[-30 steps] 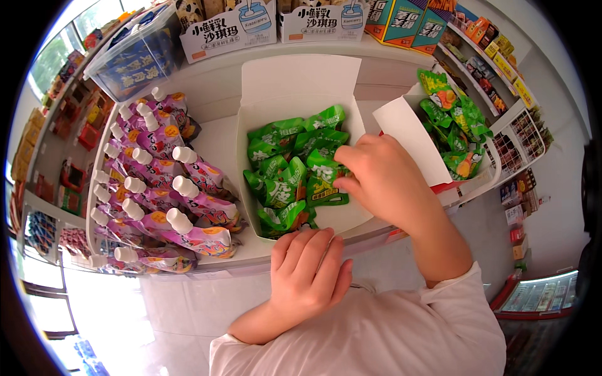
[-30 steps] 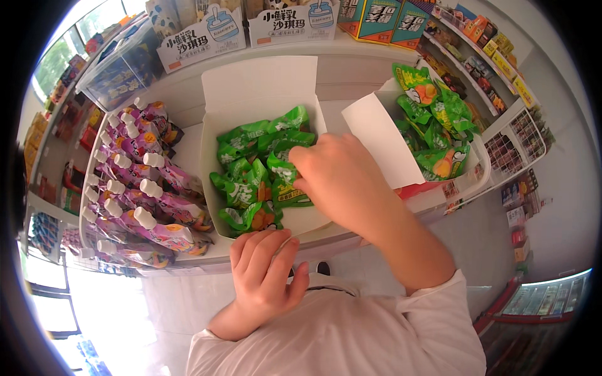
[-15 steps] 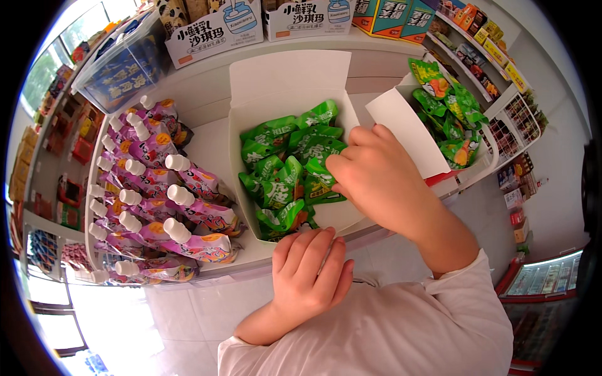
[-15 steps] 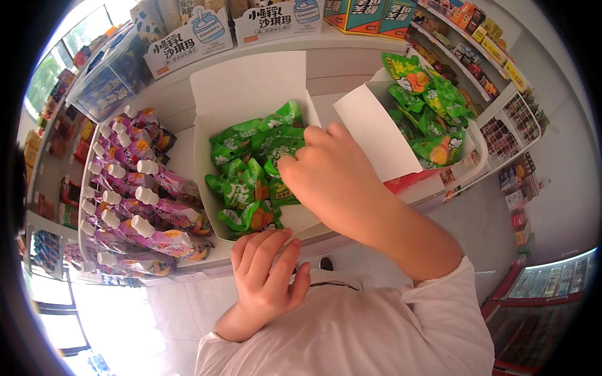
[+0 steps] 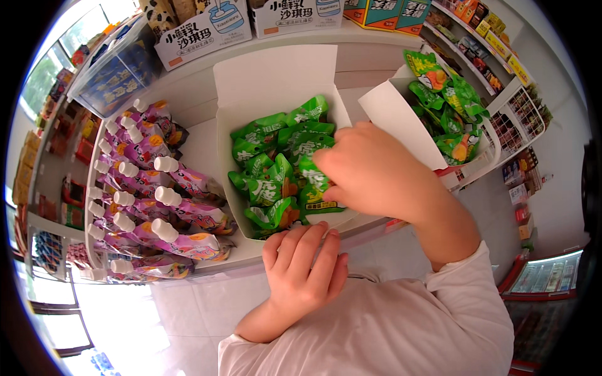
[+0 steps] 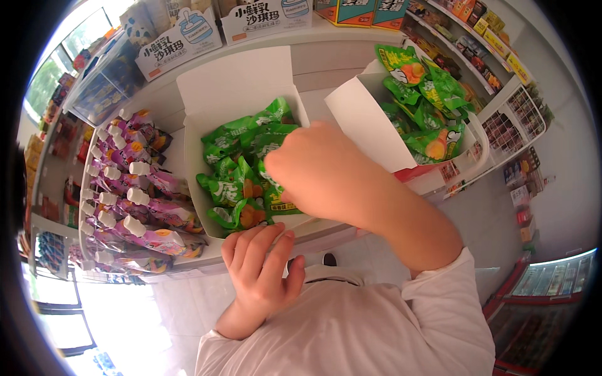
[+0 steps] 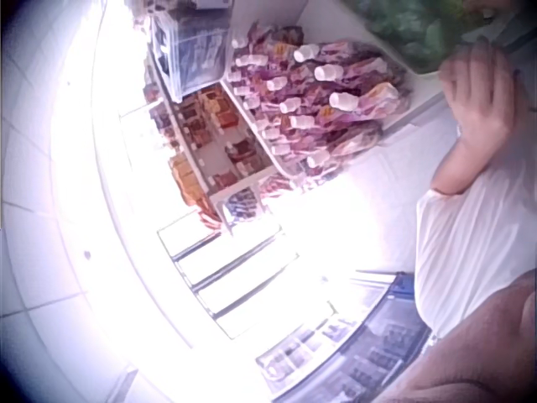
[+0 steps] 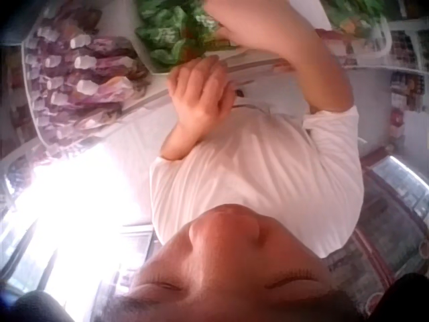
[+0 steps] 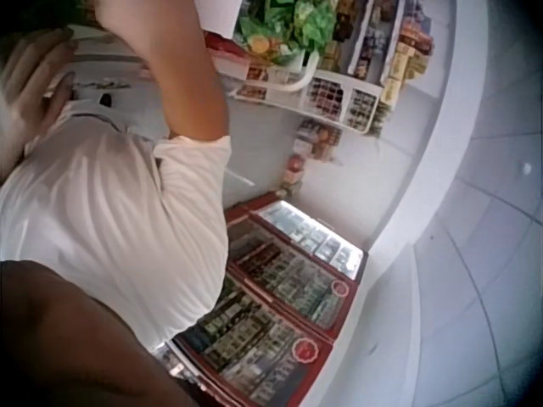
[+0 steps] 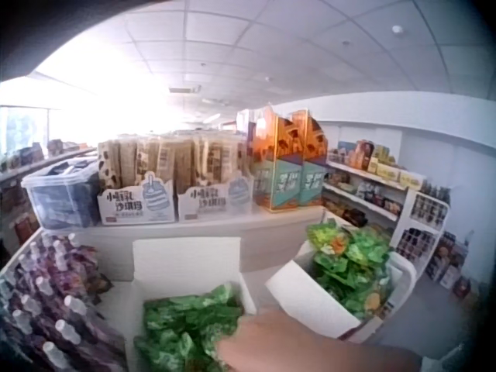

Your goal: The person organizes snack packets by placing individual green pouches into a white cardboard display box on a shelf, then does the same with red snack packets.

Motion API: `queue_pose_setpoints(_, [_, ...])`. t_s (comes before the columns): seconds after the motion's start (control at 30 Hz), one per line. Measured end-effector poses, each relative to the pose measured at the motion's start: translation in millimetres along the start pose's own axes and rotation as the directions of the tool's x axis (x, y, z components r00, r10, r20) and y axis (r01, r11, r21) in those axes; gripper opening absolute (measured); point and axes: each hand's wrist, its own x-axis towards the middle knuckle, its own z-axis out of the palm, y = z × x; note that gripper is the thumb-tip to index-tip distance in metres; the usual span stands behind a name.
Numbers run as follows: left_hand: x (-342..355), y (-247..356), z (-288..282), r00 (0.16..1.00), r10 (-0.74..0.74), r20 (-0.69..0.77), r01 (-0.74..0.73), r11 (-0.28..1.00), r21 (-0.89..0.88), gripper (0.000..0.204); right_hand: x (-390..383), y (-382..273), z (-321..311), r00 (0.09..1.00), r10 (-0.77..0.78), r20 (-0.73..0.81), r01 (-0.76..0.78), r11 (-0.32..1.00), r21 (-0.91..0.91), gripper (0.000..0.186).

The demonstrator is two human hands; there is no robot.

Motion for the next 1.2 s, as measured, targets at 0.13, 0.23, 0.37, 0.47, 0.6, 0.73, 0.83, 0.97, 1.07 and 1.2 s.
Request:
queue_pose_setpoints(0.13, [-1,2,1,1.000,0.008,-0.001,-0.007,1.000,0.015,0.036,2,-2,22,0.992,-0.054,-0.112,0.031,0.979,-0.200,0.016])
queue_pose_setpoints(0.23, [-1,1,2,1.000,0.014,-0.001,-0.014,1.000,-0.003,0.034,1,2,35,0.956,-0.148,-0.254,0.073,0.956,-0.283,0.009])
queue_pose_setpoints(0.37, [-1,-2,3,1.000,0.021,-0.021,-0.021,1.000,-0.021,0.031,0,0,38,0.941,-0.248,-0.231,0.144,0.911,-0.387,0.004])
queue_pose_setpoints(0.47, [-1,-1,4,0.999,0.029,-0.031,-0.029,1.000,-0.011,0.029,4,-1,36,0.941,-0.225,-0.252,0.122,0.922,-0.368,0.004])
queue_pose_setpoints(0.6, [0,0,5,0.999,0.034,-0.029,-0.035,0.999,-0.027,0.028,9,2,36,0.927,-0.226,-0.299,0.115,0.931,-0.347,0.003])
queue_pose_setpoints(0.73, [1,-1,4,0.999,0.045,-0.019,-0.046,0.999,-0.028,0.027,9,4,45,0.926,-0.219,-0.307,0.125,0.946,-0.298,0.002])
queue_pose_setpoints(0.83, [1,0,3,0.999,0.045,-0.017,-0.045,0.999,-0.010,0.027,9,5,46,0.933,-0.185,-0.310,0.111,0.964,-0.242,0.002])
queue_pose_setpoints(0.97, [1,0,5,1.000,0.022,-0.014,-0.022,1.000,0.002,0.026,4,1,46,0.942,-0.158,-0.295,0.090,0.969,-0.230,0.008])
queue_pose_setpoints(1.07, [3,1,3,1.000,0.011,0.001,-0.011,1.000,0.014,0.025,-5,1,41,0.934,-0.164,-0.318,0.087,0.966,-0.243,0.023])
queue_pose_setpoints(1.2, [6,5,5,1.000,-0.010,-0.008,0.011,0.999,0.030,0.024,-21,2,31,0.883,-0.157,-0.442,0.079,0.979,-0.190,0.043])
